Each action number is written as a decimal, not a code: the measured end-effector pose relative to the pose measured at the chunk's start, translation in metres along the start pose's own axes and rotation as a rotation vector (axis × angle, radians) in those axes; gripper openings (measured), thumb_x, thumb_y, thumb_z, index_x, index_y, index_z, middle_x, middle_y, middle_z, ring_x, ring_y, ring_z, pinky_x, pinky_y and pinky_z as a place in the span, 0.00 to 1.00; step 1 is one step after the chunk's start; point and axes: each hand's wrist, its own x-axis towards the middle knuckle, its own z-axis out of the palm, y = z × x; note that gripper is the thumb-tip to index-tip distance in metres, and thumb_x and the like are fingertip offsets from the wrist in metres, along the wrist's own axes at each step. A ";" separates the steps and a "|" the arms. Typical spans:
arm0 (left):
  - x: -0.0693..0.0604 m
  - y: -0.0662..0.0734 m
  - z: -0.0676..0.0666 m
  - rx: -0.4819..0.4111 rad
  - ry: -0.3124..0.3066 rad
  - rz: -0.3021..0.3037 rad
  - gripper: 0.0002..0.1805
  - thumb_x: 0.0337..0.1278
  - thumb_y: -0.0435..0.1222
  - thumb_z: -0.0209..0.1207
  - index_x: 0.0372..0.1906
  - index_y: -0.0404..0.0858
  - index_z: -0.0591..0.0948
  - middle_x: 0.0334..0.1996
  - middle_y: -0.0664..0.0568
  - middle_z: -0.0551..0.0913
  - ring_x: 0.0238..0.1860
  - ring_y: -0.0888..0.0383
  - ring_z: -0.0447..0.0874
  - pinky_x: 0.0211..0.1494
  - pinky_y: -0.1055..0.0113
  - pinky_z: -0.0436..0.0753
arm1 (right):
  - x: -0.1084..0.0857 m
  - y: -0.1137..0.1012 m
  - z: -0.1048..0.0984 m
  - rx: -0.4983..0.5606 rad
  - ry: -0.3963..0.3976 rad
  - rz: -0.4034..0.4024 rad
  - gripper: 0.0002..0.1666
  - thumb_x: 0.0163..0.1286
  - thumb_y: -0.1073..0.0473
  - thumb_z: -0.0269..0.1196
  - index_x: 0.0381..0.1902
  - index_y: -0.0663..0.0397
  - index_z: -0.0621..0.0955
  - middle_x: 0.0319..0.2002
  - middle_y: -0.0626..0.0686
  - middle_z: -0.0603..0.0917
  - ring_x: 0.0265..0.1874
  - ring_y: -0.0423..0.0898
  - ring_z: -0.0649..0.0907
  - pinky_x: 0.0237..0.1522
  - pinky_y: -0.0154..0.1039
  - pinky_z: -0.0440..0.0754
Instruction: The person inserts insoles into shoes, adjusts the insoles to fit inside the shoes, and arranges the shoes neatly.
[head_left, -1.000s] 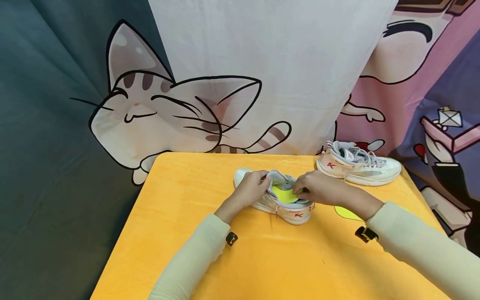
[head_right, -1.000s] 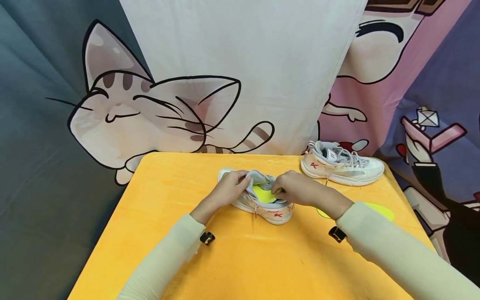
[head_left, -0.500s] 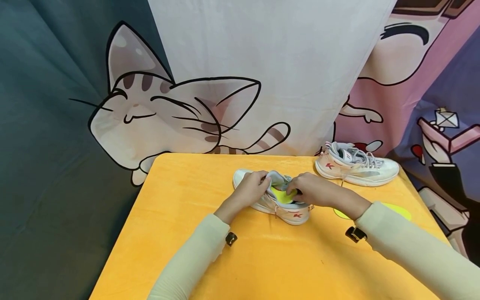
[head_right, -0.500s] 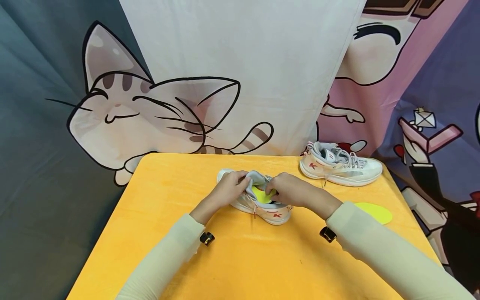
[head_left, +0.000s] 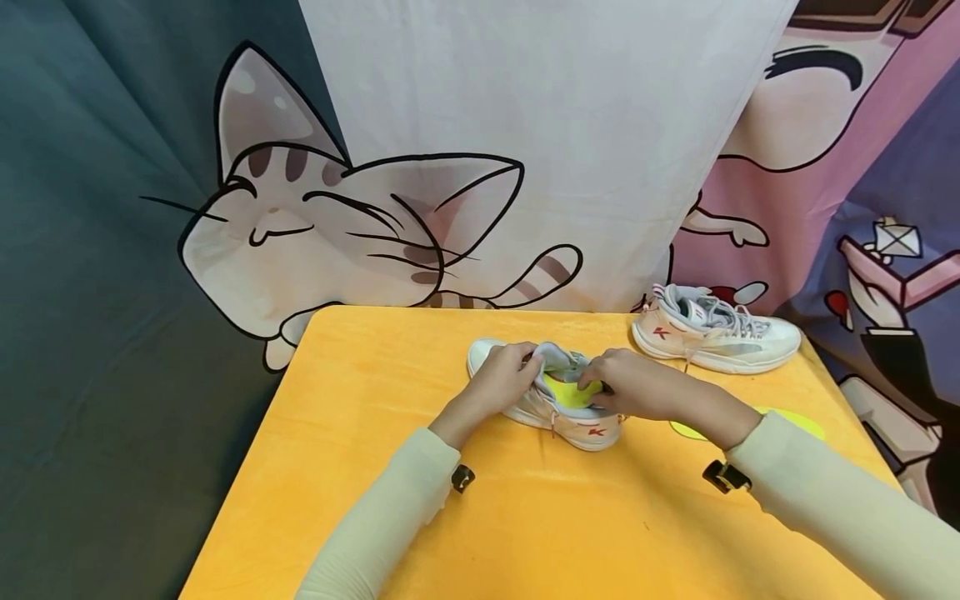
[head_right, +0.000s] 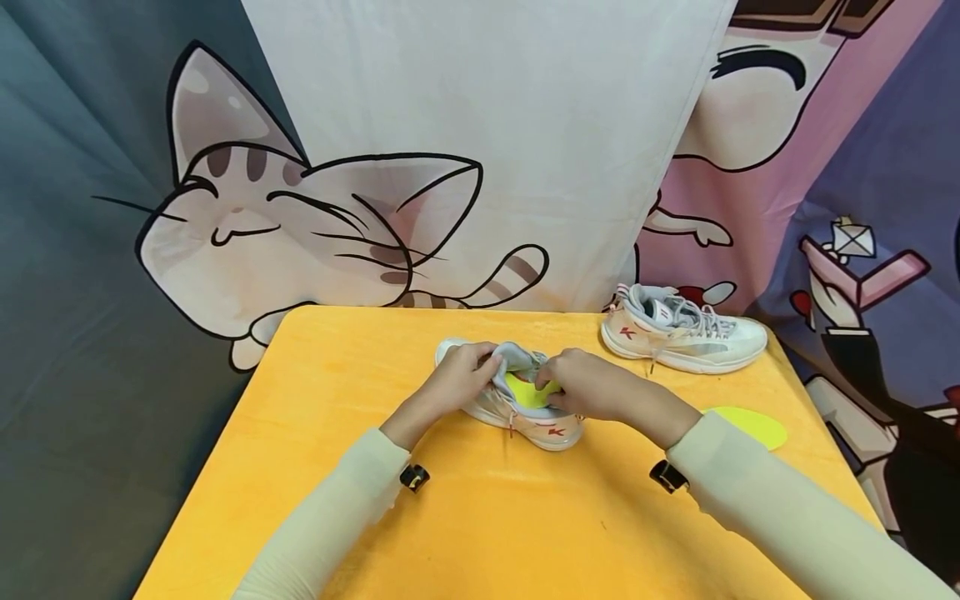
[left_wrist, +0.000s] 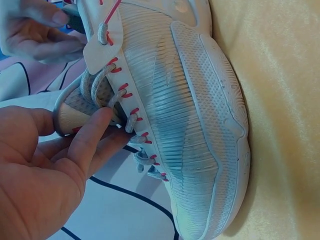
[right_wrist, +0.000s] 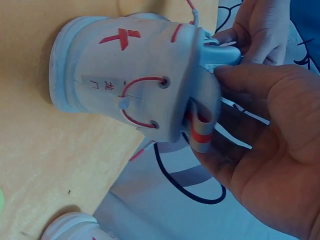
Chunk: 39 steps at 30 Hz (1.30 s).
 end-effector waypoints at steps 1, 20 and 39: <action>0.000 0.000 0.000 -0.002 0.000 0.001 0.16 0.81 0.41 0.49 0.51 0.34 0.82 0.21 0.53 0.74 0.20 0.63 0.70 0.24 0.72 0.71 | -0.001 -0.002 -0.001 0.011 -0.003 -0.002 0.10 0.66 0.67 0.71 0.46 0.58 0.89 0.43 0.52 0.90 0.41 0.44 0.86 0.40 0.37 0.85; 0.001 -0.001 0.000 0.007 0.008 0.026 0.16 0.81 0.40 0.49 0.48 0.33 0.82 0.19 0.53 0.73 0.18 0.63 0.69 0.23 0.72 0.70 | 0.017 -0.020 -0.015 0.097 -0.444 0.060 0.10 0.77 0.59 0.61 0.34 0.53 0.84 0.21 0.40 0.69 0.22 0.35 0.68 0.27 0.30 0.65; 0.002 0.000 -0.001 -0.012 -0.019 0.005 0.16 0.82 0.41 0.49 0.45 0.34 0.82 0.20 0.53 0.74 0.19 0.62 0.71 0.23 0.72 0.72 | 0.039 -0.011 -0.048 0.301 -0.602 0.106 0.20 0.84 0.48 0.50 0.46 0.55 0.83 0.23 0.47 0.73 0.13 0.41 0.73 0.29 0.35 0.77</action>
